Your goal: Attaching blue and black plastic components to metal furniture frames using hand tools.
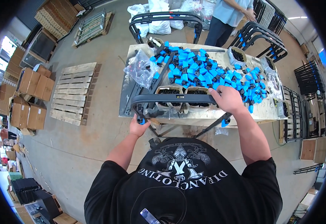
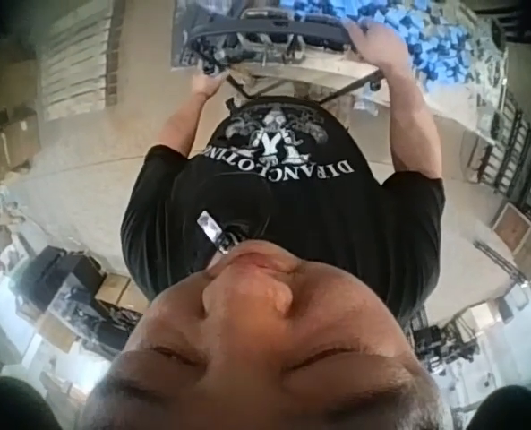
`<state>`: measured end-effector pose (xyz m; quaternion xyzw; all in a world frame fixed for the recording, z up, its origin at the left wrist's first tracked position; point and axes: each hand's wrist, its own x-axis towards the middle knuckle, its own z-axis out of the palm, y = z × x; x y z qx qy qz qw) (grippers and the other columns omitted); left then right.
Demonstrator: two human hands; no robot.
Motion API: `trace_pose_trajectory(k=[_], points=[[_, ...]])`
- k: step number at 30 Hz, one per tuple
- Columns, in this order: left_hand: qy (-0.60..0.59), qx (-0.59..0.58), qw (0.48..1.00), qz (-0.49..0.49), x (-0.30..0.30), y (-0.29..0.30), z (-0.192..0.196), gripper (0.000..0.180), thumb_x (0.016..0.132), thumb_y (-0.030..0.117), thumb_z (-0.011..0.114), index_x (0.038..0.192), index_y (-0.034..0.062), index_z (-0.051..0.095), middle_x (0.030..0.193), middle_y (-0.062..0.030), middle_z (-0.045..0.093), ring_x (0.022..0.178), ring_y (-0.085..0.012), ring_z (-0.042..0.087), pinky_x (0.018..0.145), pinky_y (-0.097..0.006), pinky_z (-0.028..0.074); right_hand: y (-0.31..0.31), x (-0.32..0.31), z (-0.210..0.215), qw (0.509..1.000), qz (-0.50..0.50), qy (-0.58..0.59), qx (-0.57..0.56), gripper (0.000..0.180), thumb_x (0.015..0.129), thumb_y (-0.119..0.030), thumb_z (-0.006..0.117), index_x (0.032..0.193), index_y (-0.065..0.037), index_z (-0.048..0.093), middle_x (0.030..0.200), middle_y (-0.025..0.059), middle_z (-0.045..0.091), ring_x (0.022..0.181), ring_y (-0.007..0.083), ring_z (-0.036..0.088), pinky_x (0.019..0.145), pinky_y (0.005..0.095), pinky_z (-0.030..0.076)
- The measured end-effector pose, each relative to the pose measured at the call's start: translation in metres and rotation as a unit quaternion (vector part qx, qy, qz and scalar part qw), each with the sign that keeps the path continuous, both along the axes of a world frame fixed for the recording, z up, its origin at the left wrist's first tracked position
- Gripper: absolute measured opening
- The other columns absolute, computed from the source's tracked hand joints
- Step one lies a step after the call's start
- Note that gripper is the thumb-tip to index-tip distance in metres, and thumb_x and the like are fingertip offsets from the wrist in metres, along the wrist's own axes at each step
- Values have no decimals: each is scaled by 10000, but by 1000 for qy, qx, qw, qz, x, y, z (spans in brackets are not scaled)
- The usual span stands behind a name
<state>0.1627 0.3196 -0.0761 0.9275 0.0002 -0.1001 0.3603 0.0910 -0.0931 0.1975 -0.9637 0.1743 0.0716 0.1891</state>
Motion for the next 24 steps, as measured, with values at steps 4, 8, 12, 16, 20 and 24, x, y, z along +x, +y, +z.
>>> trace_pose_trajectory(k=[4, 8, 12, 16, 20, 24], points=[[73, 31, 983, -166, 33, 35, 35, 860, 665, 347, 895, 1379, 65, 505, 1313, -185, 609, 1183, -309, 611, 995, -403, 505, -7, 12, -5, 993, 5, -116, 6, 501, 925, -518, 606, 947, -26, 703, 938, 186, 699, 903, 370, 676, 791, 442, 531], [123, 5, 976, -180, 118, 88, 20, 561, 775, 192, 805, 1272, 36, 596, 1168, -128, 698, 1056, -221, 671, 943, -362, 532, 17, 77, 16, 982, -9, -173, 70, 475, 925, -491, 616, 960, -24, 697, 922, 183, 700, 906, 365, 676, 794, 434, 530], [-4, -67, 985, -156, 187, 28, 59, 322, 853, 147, 677, 1155, 34, 671, 1099, -122, 721, 1021, -240, 697, 920, -353, 542, 9, 168, -7, 982, -36, -132, 130, 442, 918, -458, 628, 977, -24, 693, 917, 196, 708, 908, 365, 678, 806, 440, 529], [-109, 8, 967, -231, 244, -55, 76, 288, 892, 158, 587, 1138, 56, 698, 1133, -174, 704, 1058, -328, 681, 958, -407, 526, -18, 199, -86, 998, 35, -27, 42, 388, 902, -409, 659, 1020, -41, 697, 988, 205, 719, 932, 362, 684, 830, 472, 525], [-159, 82, 941, -286, 312, -99, 37, 282, 906, 169, 556, 1120, 73, 713, 1149, -207, 688, 1088, -388, 650, 978, -450, 507, -13, 200, -79, 991, 32, -13, 131, 365, 892, -391, 673, 1050, -63, 700, 1056, 212, 711, 1026, 363, 675, 893, 450, 525], [-53, 245, 917, -310, 355, -117, -6, 331, 909, 263, 581, 1168, 97, 703, 1196, -209, 674, 1099, -389, 644, 984, -479, 500, -20, 202, -92, 989, 11, 30, 145, 388, 886, -401, 679, 1082, -67, 693, 1132, 222, 683, 1098, 341, 646, 929, 423, 508]])
